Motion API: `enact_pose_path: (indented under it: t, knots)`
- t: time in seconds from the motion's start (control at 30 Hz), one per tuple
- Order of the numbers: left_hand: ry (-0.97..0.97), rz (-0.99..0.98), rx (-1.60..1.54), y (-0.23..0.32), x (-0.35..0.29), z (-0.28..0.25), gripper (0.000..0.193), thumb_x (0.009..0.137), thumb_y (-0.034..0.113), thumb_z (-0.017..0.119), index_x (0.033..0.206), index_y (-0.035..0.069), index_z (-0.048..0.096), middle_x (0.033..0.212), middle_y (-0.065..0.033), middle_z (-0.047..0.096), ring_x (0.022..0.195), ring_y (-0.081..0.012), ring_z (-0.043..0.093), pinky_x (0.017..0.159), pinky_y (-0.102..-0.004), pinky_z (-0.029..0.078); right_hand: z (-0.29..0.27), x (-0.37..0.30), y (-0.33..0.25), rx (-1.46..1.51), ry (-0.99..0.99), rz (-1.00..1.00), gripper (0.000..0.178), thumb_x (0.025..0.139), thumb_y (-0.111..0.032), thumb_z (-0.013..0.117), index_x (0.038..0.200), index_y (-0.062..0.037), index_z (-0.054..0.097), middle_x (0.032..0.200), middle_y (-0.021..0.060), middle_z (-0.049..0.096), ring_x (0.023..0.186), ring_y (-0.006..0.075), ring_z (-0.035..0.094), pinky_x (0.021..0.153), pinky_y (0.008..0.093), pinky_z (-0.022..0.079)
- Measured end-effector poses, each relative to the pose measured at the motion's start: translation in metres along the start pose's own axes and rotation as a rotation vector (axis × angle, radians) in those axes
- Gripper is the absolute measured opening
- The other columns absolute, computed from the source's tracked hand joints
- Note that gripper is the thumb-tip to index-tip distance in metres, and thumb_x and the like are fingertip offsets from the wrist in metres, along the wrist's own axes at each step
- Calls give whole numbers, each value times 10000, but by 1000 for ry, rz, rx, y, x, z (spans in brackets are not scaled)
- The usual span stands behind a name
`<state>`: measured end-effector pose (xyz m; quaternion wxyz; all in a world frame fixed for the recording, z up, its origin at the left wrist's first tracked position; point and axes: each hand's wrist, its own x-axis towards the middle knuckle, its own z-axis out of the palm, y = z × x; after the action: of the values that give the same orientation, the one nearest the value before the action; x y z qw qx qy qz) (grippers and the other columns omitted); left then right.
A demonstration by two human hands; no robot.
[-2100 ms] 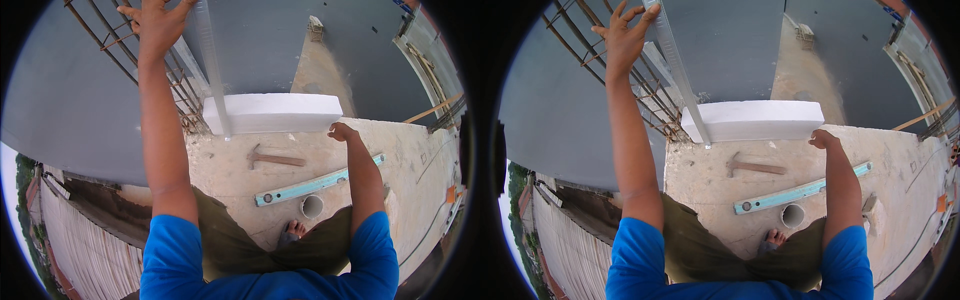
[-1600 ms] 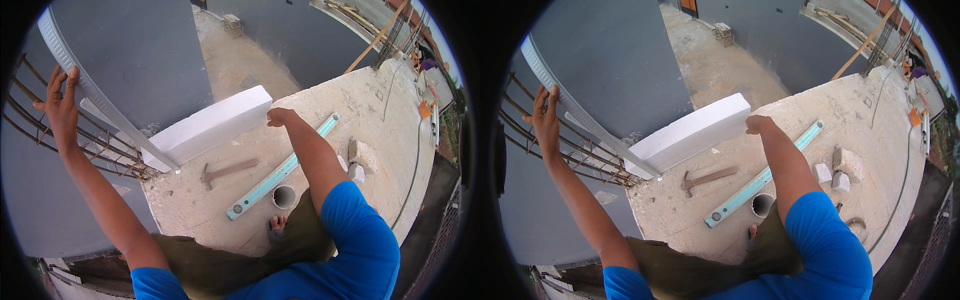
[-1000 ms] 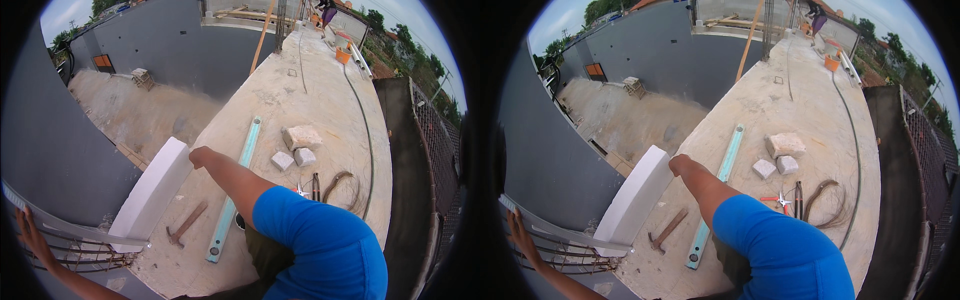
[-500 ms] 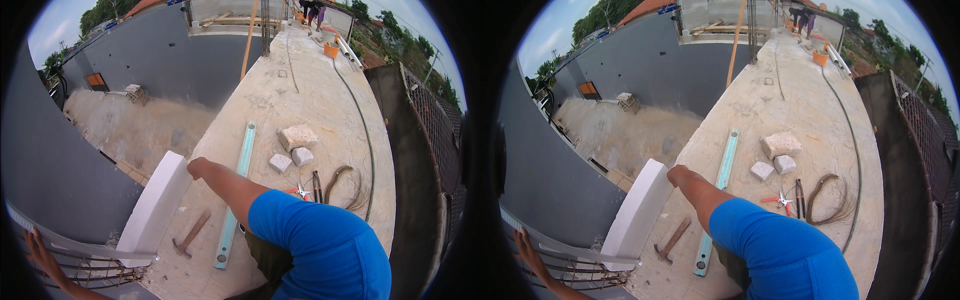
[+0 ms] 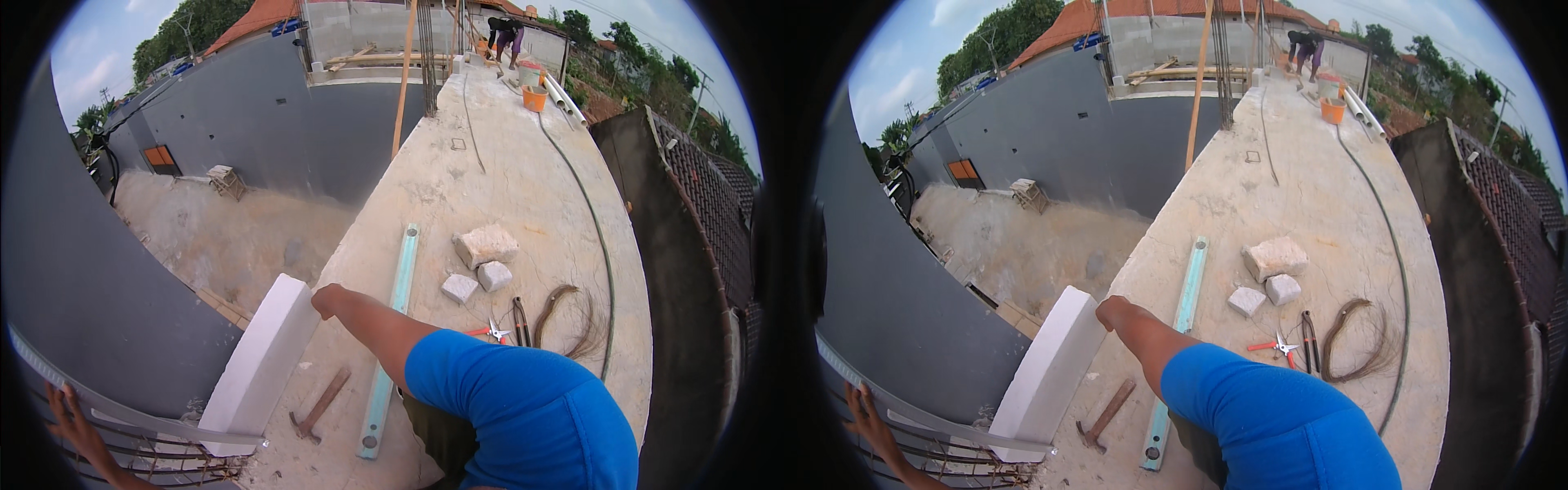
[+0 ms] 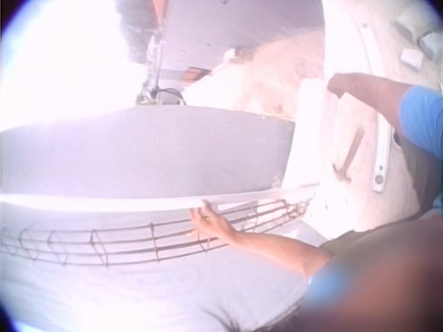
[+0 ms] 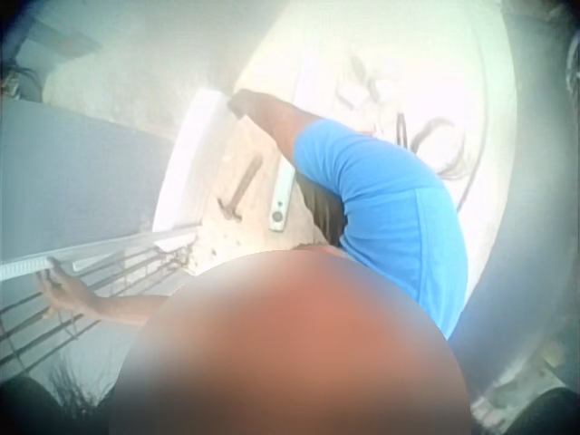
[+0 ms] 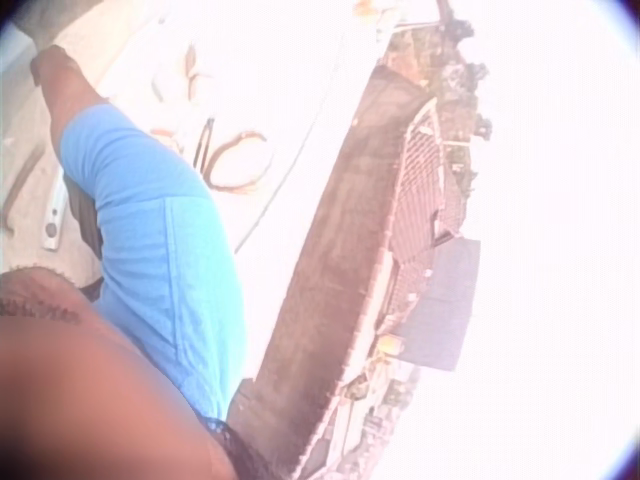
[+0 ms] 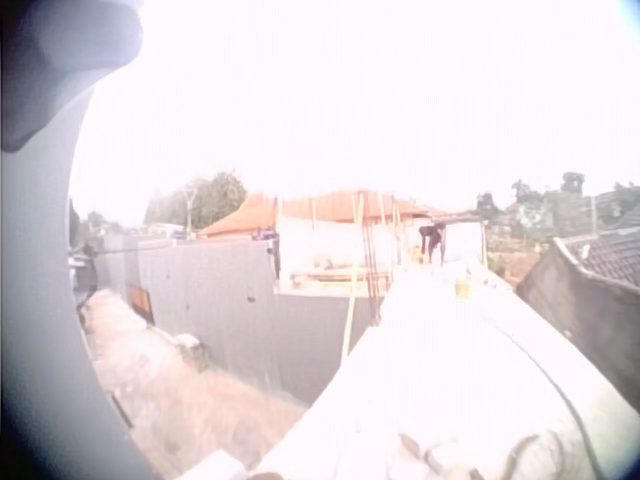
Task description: The person positions a white plastic conduit against a gray wall and secures it using wooden blocks and nails. They use a hammer to drive nails into the blocks and a spirit level to check alignment.
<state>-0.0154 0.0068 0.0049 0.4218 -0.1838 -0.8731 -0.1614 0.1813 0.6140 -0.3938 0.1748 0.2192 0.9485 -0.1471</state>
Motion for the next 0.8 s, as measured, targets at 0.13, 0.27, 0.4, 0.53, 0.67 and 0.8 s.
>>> enact_pose_path:
  t: [0.13,0.27,0.4,0.53,0.67,0.8]
  knots:
    - [0,-3,25,9,2,-1,557,1103,543,559,1448,119,663,1648,-52,508,1570,-329,249,1297,-524,199,0,3,3,7,-10,22,256,825,-291,864,1018,-126,832,1049,100,806,1013,301,765,823,446,606]
    - [45,14,-62,11,-1,1,580,1102,562,543,1432,101,664,1639,-36,521,1592,-327,191,1312,-546,158,2,1,1,-45,4,-1,278,823,-309,871,1033,-132,831,1083,103,804,1045,302,762,843,450,608]
    - [-26,-50,-20,25,-2,-8,597,1099,576,535,1449,109,656,1638,-20,522,1607,-328,139,1320,-563,130,4,4,3,-29,-4,20,272,821,-319,872,1024,-141,831,1099,103,803,1069,302,761,854,453,609]
    - [22,-46,-58,25,-5,-5,522,1123,491,538,1457,107,657,1624,-47,538,1560,-280,293,1321,-533,52,7,7,4,-45,5,-2,270,820,-322,874,1018,-143,831,1092,99,803,1063,303,761,849,454,609]
    - [20,-16,12,24,-4,-7,473,1135,436,551,1458,107,660,1621,-56,542,1528,-264,386,1316,-503,56,9,9,6,-45,4,-6,276,822,-332,876,1020,-145,833,1091,94,804,1060,304,761,847,453,610]
    - [88,9,-19,14,-2,6,480,1129,447,563,1456,110,661,1628,-52,534,1536,-277,368,1312,-495,75,8,11,7,-32,-23,14,274,827,-335,878,1025,-152,834,1091,93,804,1066,299,761,849,455,609]
